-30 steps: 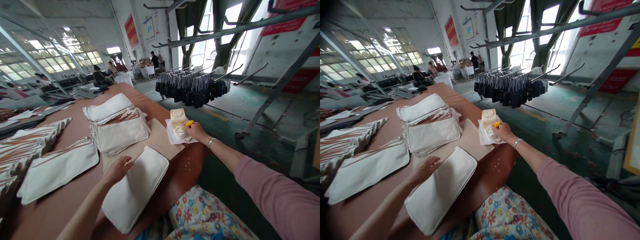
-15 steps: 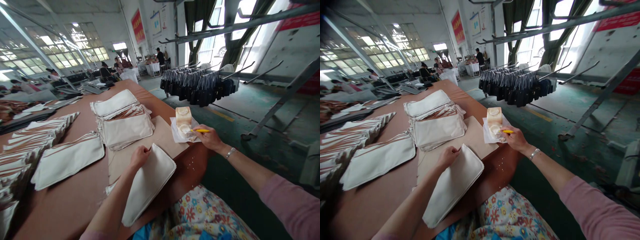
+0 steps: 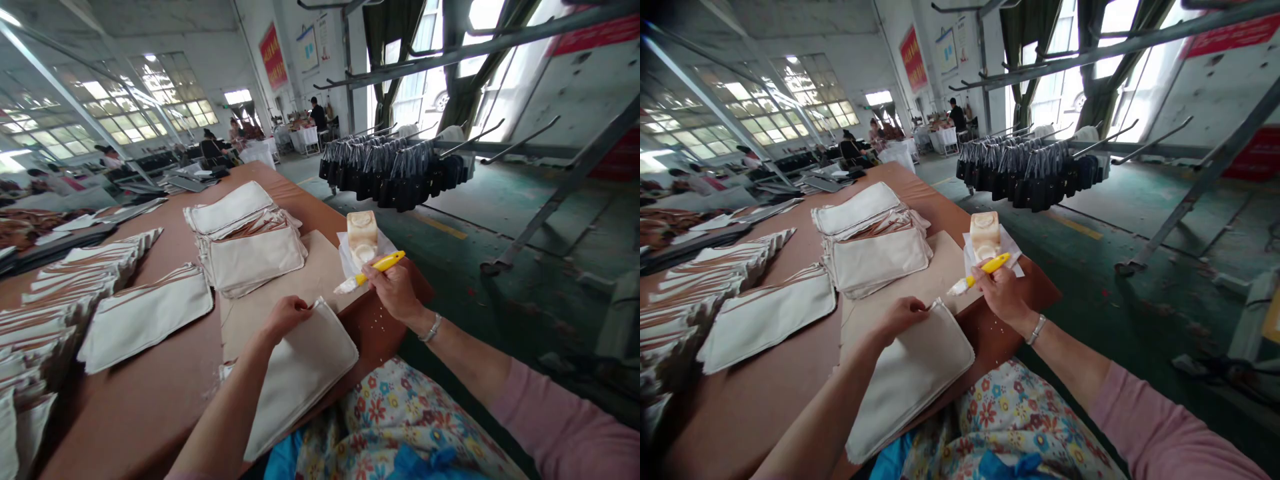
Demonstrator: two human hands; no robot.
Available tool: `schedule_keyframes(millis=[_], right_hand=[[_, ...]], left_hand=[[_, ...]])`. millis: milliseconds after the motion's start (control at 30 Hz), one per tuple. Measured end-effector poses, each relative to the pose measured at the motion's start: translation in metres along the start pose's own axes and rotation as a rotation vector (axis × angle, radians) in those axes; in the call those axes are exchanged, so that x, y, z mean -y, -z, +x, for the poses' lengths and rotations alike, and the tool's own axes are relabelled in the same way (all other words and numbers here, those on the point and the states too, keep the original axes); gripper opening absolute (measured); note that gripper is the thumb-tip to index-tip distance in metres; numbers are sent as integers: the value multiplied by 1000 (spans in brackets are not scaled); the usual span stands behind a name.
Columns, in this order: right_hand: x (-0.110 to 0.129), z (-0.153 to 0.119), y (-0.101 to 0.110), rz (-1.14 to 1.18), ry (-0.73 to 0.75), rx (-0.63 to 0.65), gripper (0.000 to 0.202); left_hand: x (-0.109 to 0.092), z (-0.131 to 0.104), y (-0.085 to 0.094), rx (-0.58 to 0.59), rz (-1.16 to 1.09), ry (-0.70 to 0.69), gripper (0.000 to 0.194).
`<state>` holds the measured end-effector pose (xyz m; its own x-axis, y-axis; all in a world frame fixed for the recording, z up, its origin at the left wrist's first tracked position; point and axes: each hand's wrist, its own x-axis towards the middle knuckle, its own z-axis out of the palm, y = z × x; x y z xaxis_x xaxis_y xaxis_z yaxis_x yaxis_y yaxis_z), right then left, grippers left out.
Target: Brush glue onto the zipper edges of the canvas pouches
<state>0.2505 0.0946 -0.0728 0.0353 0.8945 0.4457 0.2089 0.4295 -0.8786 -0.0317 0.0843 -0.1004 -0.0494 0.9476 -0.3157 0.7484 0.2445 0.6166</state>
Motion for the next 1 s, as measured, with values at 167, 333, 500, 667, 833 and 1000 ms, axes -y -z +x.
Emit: schedule_keyframes(millis=[167,333,500,667,833,1000], right_hand=[[13,-18,-24,52,23,39,32],[12,-26,-39,49,64,65,28],[15,-24,-29,12,65,-19,27],[27,-36,-27,-7,134,80,24],[26,-29,-12,-21,105,-37,23],[38,-24,6,190,-12,-2,24]], left_hand=[[-9,-32,-5,116,-123,-33,34],[-17,-59,-9,96,-186,-49,38],[-20,-76,-10,52,-189,-87,38],[-20,-84,-18,-16,-107,-154,28],[-25,-113,-22,-298,154,-494,17],[-32,-141,-21,-542,458,-853,12]])
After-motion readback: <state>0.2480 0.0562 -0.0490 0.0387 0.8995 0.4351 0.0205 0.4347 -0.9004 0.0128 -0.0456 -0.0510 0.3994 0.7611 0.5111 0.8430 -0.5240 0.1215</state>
